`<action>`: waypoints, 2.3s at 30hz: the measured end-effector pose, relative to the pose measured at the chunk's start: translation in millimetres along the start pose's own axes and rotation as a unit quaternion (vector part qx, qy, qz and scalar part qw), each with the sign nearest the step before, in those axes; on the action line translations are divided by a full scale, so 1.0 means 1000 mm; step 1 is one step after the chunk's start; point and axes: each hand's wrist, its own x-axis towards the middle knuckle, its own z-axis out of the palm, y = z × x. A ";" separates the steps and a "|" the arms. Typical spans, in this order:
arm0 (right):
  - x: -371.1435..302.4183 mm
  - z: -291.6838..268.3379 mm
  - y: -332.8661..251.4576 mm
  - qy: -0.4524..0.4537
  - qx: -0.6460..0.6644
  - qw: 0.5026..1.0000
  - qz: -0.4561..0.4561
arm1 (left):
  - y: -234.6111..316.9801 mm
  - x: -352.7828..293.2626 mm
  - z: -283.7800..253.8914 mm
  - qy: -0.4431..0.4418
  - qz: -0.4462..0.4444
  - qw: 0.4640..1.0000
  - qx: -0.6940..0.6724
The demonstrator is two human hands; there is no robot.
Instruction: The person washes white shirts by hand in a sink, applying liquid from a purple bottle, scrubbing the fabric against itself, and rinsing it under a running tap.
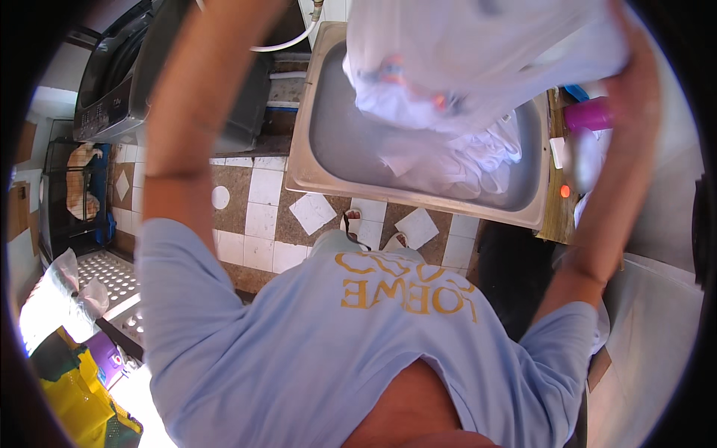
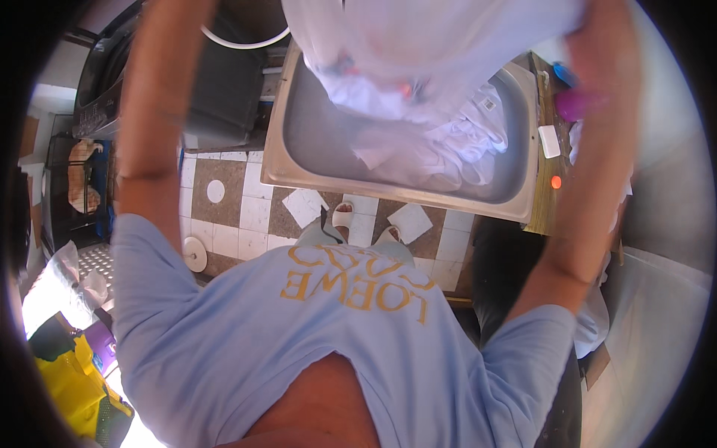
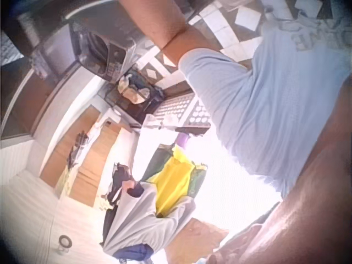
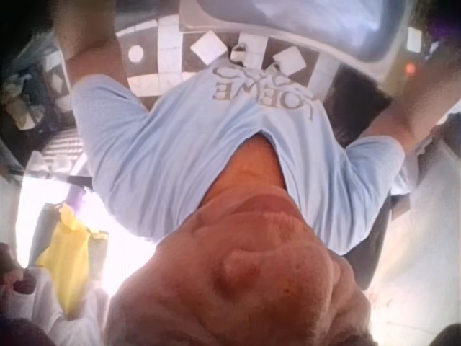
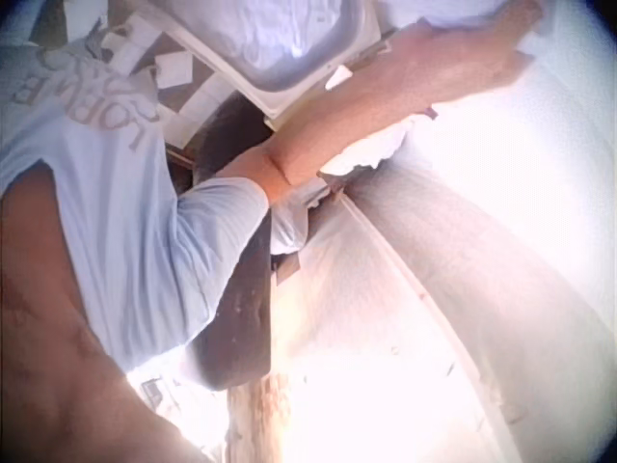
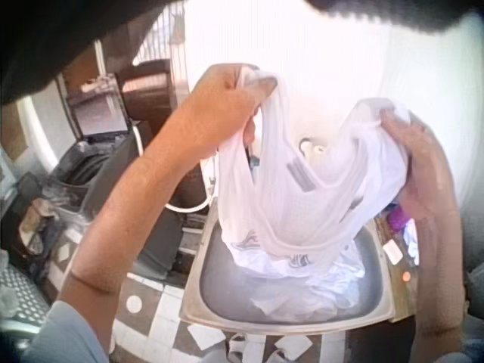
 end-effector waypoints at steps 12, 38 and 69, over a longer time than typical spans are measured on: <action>-0.103 0.083 0.317 0.084 -0.422 0.901 -0.061 | -0.251 -0.217 0.137 -0.012 -0.205 0.934 0.294; -0.095 0.095 0.381 0.160 0.241 0.885 0.364 | -0.246 -0.173 0.175 0.105 -0.346 0.881 0.305; -0.107 0.054 0.403 0.141 0.134 0.924 0.331 | -0.231 -0.189 0.196 -0.002 -0.277 0.927 0.252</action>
